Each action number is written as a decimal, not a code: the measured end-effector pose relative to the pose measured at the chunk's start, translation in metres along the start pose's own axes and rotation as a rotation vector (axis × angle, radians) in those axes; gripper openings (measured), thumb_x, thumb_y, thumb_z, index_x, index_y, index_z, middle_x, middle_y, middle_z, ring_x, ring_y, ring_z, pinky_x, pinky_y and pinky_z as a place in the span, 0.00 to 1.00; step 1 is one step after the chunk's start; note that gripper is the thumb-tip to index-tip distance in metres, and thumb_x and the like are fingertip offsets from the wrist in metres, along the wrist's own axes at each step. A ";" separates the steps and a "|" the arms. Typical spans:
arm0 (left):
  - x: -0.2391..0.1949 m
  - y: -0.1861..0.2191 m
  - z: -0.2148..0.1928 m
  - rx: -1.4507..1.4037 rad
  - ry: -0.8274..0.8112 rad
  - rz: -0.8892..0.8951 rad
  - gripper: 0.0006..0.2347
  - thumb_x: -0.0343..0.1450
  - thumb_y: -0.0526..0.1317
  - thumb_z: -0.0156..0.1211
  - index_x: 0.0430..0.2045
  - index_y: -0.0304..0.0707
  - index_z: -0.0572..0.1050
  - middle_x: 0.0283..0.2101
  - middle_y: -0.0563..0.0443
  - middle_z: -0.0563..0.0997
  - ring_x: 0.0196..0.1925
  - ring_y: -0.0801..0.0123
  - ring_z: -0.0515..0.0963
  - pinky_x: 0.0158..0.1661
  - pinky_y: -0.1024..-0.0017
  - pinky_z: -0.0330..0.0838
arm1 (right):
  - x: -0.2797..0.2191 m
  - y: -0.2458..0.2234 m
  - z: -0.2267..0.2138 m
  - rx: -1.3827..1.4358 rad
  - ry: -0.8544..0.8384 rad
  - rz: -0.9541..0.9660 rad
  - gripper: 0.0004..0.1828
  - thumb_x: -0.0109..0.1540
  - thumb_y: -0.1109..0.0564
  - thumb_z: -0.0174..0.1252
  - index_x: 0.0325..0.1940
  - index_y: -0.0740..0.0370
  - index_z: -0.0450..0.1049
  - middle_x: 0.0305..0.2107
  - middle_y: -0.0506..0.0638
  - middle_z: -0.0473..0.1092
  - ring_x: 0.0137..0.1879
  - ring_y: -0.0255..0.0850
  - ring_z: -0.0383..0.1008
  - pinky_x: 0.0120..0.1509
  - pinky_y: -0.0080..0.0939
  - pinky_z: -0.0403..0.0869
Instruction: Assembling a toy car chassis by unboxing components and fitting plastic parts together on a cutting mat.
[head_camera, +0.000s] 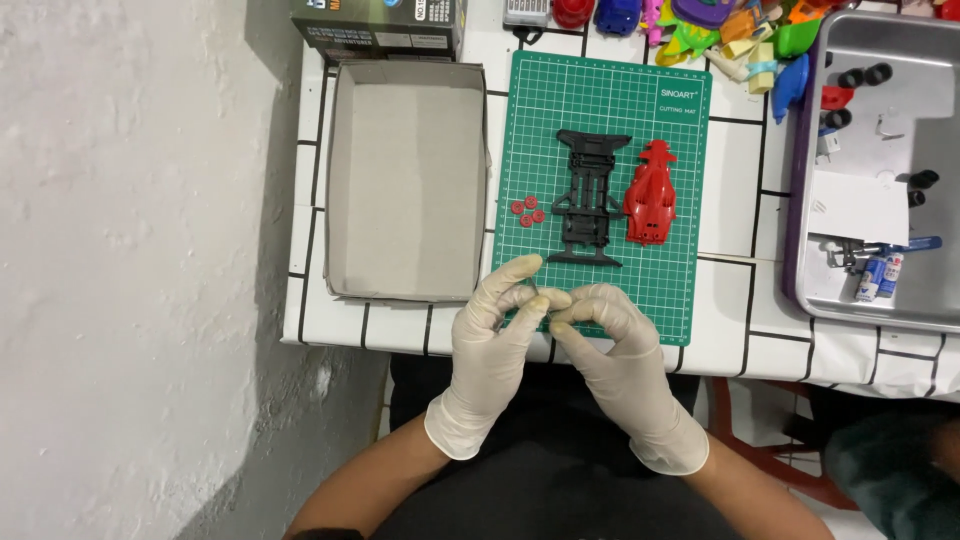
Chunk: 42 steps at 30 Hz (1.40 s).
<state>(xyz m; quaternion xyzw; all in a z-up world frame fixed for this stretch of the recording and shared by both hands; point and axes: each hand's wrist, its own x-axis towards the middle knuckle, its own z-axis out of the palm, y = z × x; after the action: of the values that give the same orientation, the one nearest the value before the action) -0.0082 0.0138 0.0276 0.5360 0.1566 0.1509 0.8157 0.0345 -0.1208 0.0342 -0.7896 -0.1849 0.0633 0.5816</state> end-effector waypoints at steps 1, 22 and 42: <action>-0.001 0.003 0.000 -0.001 0.000 0.000 0.17 0.71 0.25 0.60 0.55 0.26 0.74 0.34 0.37 0.86 0.42 0.67 0.85 0.49 0.68 0.79 | 0.000 0.000 0.001 -0.001 0.000 0.000 0.04 0.57 0.66 0.69 0.31 0.63 0.80 0.30 0.52 0.75 0.39 0.45 0.75 0.48 0.45 0.76; -0.006 -0.017 -0.058 1.258 0.058 0.710 0.15 0.71 0.42 0.59 0.53 0.49 0.80 0.65 0.37 0.69 0.76 0.33 0.51 0.69 0.35 0.29 | 0.038 0.023 0.044 -0.737 0.211 -0.492 0.11 0.50 0.66 0.69 0.27 0.62 0.71 0.57 0.64 0.68 0.71 0.73 0.61 0.71 0.71 0.58; 0.007 0.010 -0.036 1.703 -0.179 0.414 0.18 0.66 0.44 0.57 0.50 0.46 0.81 0.73 0.36 0.62 0.76 0.27 0.48 0.64 0.23 0.36 | 0.037 0.035 0.053 -0.974 0.133 -0.282 0.10 0.52 0.57 0.64 0.28 0.55 0.67 0.68 0.65 0.61 0.79 0.72 0.50 0.75 0.77 0.43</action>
<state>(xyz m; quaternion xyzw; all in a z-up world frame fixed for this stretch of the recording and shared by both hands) -0.0176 0.0504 0.0226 0.9896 0.0514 0.0850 0.1044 0.0597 -0.0686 -0.0107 -0.9387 -0.2604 -0.1597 0.1595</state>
